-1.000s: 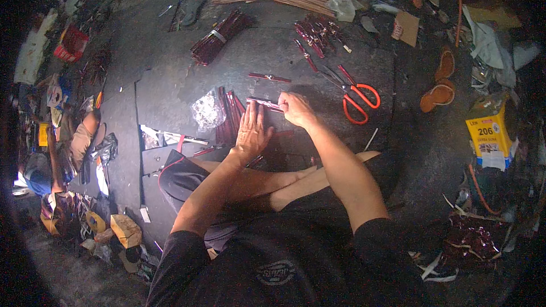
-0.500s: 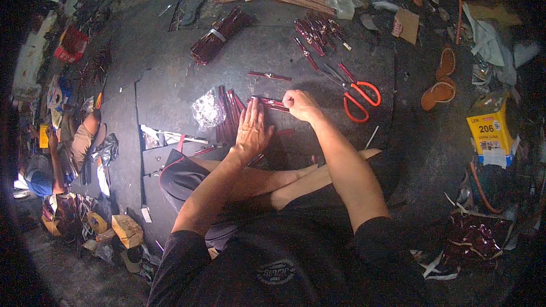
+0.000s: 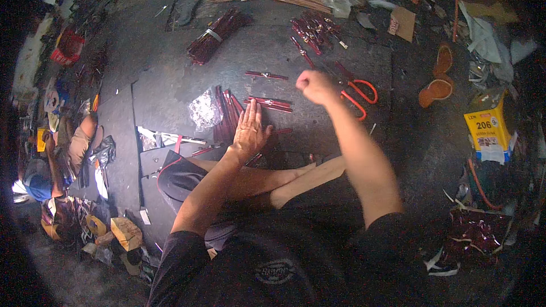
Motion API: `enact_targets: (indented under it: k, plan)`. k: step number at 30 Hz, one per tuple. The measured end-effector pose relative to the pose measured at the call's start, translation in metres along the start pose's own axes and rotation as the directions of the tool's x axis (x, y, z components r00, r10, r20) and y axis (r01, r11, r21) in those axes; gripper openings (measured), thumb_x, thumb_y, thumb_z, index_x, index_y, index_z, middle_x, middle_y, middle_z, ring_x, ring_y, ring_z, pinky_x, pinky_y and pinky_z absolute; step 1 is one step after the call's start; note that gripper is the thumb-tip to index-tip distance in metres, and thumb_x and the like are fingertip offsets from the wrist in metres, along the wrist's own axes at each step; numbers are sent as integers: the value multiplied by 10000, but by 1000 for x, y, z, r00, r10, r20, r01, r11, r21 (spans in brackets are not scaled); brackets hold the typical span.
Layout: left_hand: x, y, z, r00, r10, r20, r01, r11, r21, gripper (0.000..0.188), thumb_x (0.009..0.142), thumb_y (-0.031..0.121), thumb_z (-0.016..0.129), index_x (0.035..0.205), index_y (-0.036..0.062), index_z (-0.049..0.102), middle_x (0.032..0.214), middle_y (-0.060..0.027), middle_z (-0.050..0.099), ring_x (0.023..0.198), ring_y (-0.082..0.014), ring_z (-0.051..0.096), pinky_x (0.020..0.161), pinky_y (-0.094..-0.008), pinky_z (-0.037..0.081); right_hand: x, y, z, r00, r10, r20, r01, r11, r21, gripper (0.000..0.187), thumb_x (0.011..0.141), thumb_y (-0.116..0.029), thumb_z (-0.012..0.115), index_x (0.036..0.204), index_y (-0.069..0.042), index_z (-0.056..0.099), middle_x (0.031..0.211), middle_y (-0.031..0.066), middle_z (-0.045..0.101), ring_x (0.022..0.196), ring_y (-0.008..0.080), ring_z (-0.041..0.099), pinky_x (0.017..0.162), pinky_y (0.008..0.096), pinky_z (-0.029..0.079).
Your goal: The person sits on the floor and repeatedly picks up red decorative sticks, aligns them, and cuts them into shorter pieces using red-handled scissors. The cut pieces are placed into a pile on the floor.
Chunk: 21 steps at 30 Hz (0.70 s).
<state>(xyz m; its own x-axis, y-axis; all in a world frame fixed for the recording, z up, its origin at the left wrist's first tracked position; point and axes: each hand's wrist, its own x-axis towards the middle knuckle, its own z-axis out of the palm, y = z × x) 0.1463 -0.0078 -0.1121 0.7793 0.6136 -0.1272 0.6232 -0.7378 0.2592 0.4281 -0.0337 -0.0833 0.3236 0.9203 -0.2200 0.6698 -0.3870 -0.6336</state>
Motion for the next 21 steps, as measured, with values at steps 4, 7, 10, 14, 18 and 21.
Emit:
enact_targets:
  k: [4, 7, 10, 14, 18, 21]
  plan:
    - [0, 1, 1, 1000, 4, -6, -4, 1000, 6, 788, 980, 417, 457, 1502, -97, 165, 1601, -254, 96, 1484, -360, 168, 1202, -465, 178, -14, 14, -87, 991, 72, 110, -36, 952, -305, 224, 816, -259, 700, 924, -64, 712, 964, 179, 705, 944, 337, 676, 823, 446, 516]
    - [1, 0, 5, 1000, 9, -17, -9, 1000, -21, 793, 979, 418, 460, 1503, -98, 163, 1599, -256, 103, 1483, -361, 170, 1202, -468, 176, -39, 41, -113, 969, 202, 142, -114, 876, -470, 419, 760, -290, 783, 1046, -21, 639, 1068, 212, 663, 1048, 363, 633, 883, 447, 495]
    - [2, 3, -4, 999, 2, 54, 1, 999, -53, 777, 996, 435, 417, 1502, -96, 160, 1609, -244, 59, 1498, -358, 94, 1216, -460, 126, -73, 63, -102, 986, 167, 14, -145, 889, -435, 708, 663, -283, 876, 1185, 1, 491, 1217, 220, 572, 1179, 381, 547, 971, 440, 457]
    - [-1, -1, 1, 1000, 2, 22, -2, 1000, -4, 778, 995, 444, 417, 1510, -79, 158, 1606, -245, 75, 1494, -361, 117, 1214, -466, 133, -72, 69, -106, 982, 190, 7, -177, 928, -329, 645, 667, -232, 870, 1147, -13, 500, 1219, 195, 583, 1176, 362, 553, 979, 439, 455]
    - [1, 0, -4, 999, -16, 44, 16, 1000, -14, 779, 991, 448, 424, 1515, -68, 165, 1606, -232, 110, 1492, -349, 142, 1208, -478, 149, -69, 76, -106, 984, 178, 17, -162, 926, -341, 585, 685, -194, 848, 1126, -13, 509, 1188, 198, 596, 1152, 364, 569, 965, 435, 466]
    - [0, 1, -8, 998, -21, 62, 22, 1000, -5, 787, 989, 454, 427, 1517, -65, 160, 1608, -221, 118, 1495, -335, 140, 1208, -483, 147, -68, 90, -103, 992, 121, -34, -126, 950, -286, 488, 691, -166, 820, 1045, -18, 518, 1022, 170, 603, 968, 314, 607, 858, 411, 488]
